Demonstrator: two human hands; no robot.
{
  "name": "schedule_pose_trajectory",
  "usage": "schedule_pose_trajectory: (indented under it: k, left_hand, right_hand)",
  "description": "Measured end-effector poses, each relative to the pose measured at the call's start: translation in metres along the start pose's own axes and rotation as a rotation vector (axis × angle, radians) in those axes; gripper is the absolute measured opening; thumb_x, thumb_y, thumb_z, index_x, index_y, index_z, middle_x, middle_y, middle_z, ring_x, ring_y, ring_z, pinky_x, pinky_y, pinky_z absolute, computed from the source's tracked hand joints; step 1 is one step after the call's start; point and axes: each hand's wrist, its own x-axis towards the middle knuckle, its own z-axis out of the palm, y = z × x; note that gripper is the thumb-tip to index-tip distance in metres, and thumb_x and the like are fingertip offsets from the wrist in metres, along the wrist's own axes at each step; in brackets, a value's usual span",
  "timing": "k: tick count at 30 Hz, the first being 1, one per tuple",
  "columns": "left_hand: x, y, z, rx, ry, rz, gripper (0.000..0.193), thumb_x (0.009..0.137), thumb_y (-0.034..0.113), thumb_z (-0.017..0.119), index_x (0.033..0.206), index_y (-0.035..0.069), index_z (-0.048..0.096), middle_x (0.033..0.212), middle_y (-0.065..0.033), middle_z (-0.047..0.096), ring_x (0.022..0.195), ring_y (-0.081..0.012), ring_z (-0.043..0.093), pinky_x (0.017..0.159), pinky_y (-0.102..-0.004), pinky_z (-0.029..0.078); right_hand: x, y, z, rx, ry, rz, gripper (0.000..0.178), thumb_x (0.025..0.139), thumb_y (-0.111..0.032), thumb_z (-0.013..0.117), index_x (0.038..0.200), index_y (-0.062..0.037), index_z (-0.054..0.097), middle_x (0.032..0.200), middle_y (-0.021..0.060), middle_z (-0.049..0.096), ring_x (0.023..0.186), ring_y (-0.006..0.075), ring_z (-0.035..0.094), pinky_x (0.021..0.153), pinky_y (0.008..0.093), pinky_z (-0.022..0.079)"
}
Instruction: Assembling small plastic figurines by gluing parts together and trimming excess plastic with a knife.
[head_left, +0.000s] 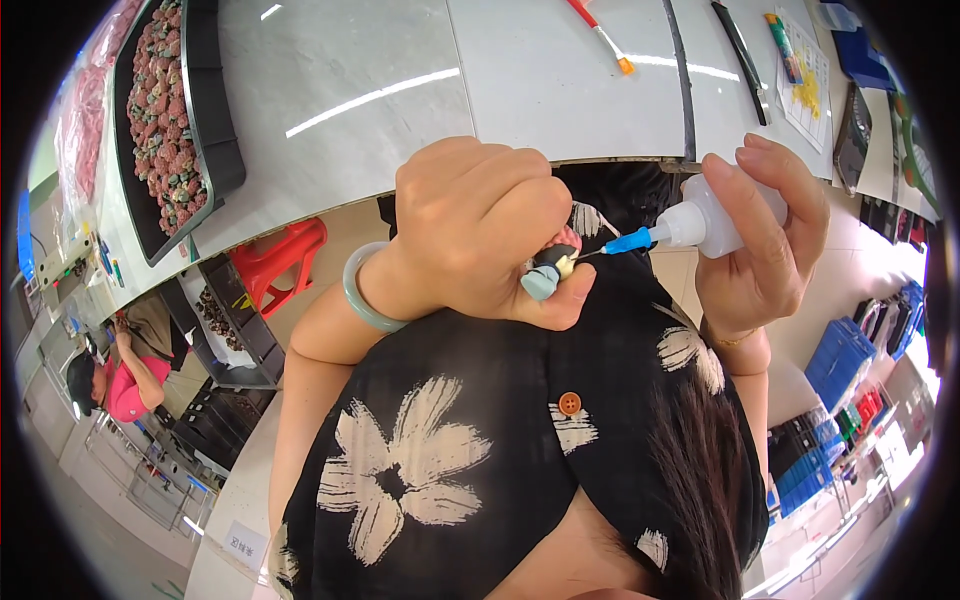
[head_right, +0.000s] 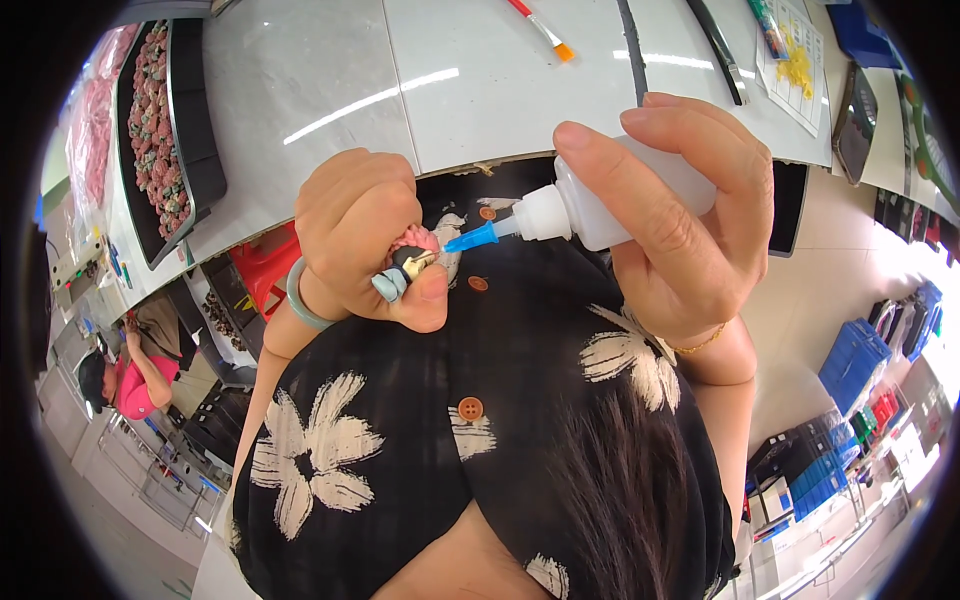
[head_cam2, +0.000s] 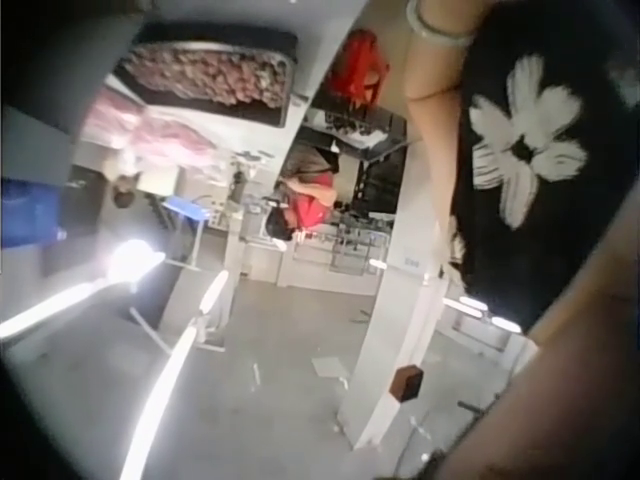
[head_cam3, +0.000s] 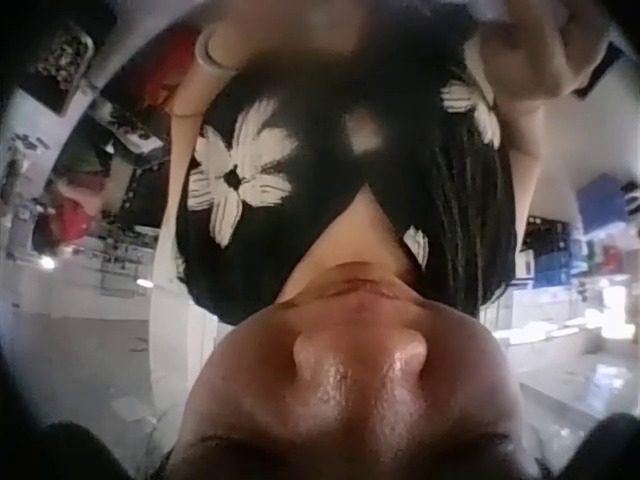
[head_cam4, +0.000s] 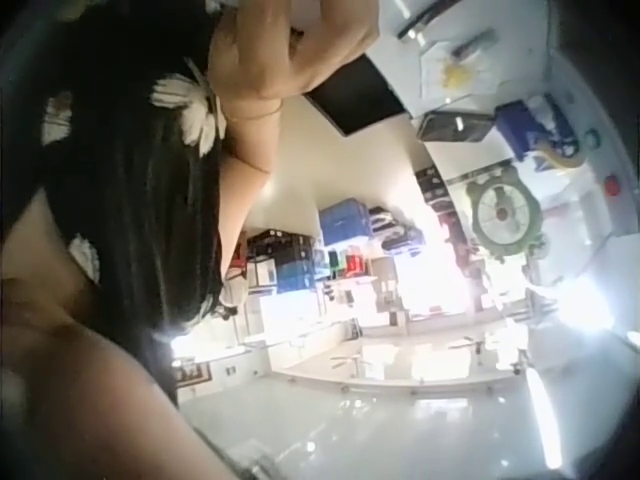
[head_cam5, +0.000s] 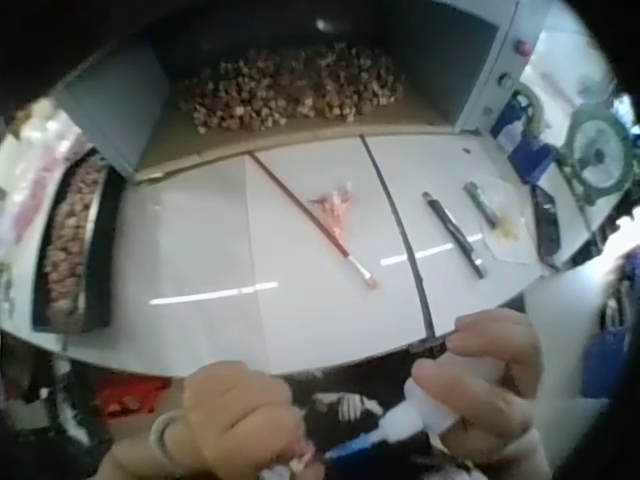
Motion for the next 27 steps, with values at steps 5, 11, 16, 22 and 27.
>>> schedule_pose_trajectory:
  k: [5, 11, 16, 22, 27]
  left_hand:
    - [0.000, 0.000, -0.001, -0.011, -0.010, -0.013, 0.030, 0.058, 0.031, 0.062, 0.056, 0.007, 0.044, 0.050, -0.0034, 0.039, 0.037, -0.0186, 0.035, 0.035, -0.0273, 0.025]
    - [0.001, 0.001, -0.001, -0.012, -0.011, -0.025, 0.028, 0.055, 0.029, 0.063, 0.057, 0.007, 0.045, 0.050, -0.0037, 0.040, 0.037, -0.0191, 0.036, 0.035, -0.0275, 0.027]
    - [0.000, 0.001, 0.001, -0.002, -0.008, -0.026, 0.028, 0.055, 0.027, 0.063, 0.057, 0.007, 0.044, 0.050, -0.0036, 0.040, 0.037, -0.0192, 0.037, 0.035, -0.0274, 0.027]
    - [0.001, 0.004, 0.002, 0.005, -0.010, -0.027, 0.027, 0.055, 0.026, 0.063, 0.056, 0.007, 0.043, 0.049, -0.0033, 0.040, 0.037, -0.0186, 0.037, 0.035, -0.0268, 0.027]
    - [0.002, 0.004, 0.003, 0.005, -0.003, -0.026, 0.027, 0.055, 0.026, 0.063, 0.055, 0.008, 0.043, 0.049, -0.0032, 0.039, 0.037, -0.0184, 0.037, 0.035, -0.0267, 0.027]
  right_hand:
    - [-0.001, 0.002, 0.001, -0.014, 0.002, -0.024, 0.049, 0.045, 0.006, 0.057, 0.090, -0.0098, 0.068, 0.091, 0.0082, 0.053, 0.084, 0.0242, 0.055, 0.072, 0.0301, 0.047]
    - [0.002, 0.001, -0.011, -0.078, -0.124, -0.038, 0.039, 0.052, 0.000, 0.072, 0.090, -0.0060, 0.066, 0.094, 0.0099, 0.054, 0.087, 0.0267, 0.057, 0.075, 0.0328, 0.049]
    - [0.004, -0.005, -0.011, -0.155, -0.034, -0.080, 0.035, 0.052, -0.001, 0.071, 0.086, -0.0071, 0.067, 0.093, 0.0085, 0.052, 0.087, 0.0276, 0.057, 0.074, 0.0329, 0.049]
    - [0.007, -0.015, -0.016, -0.168, -0.016, -0.030, 0.034, 0.054, 0.002, 0.068, 0.085, -0.0090, 0.068, 0.094, 0.0072, 0.052, 0.088, 0.0267, 0.057, 0.074, 0.0313, 0.049]
    - [0.008, -0.017, -0.019, -0.172, -0.018, -0.026, 0.035, 0.054, 0.002, 0.067, 0.087, -0.0095, 0.069, 0.094, 0.0065, 0.052, 0.090, 0.0262, 0.056, 0.075, 0.0311, 0.049]
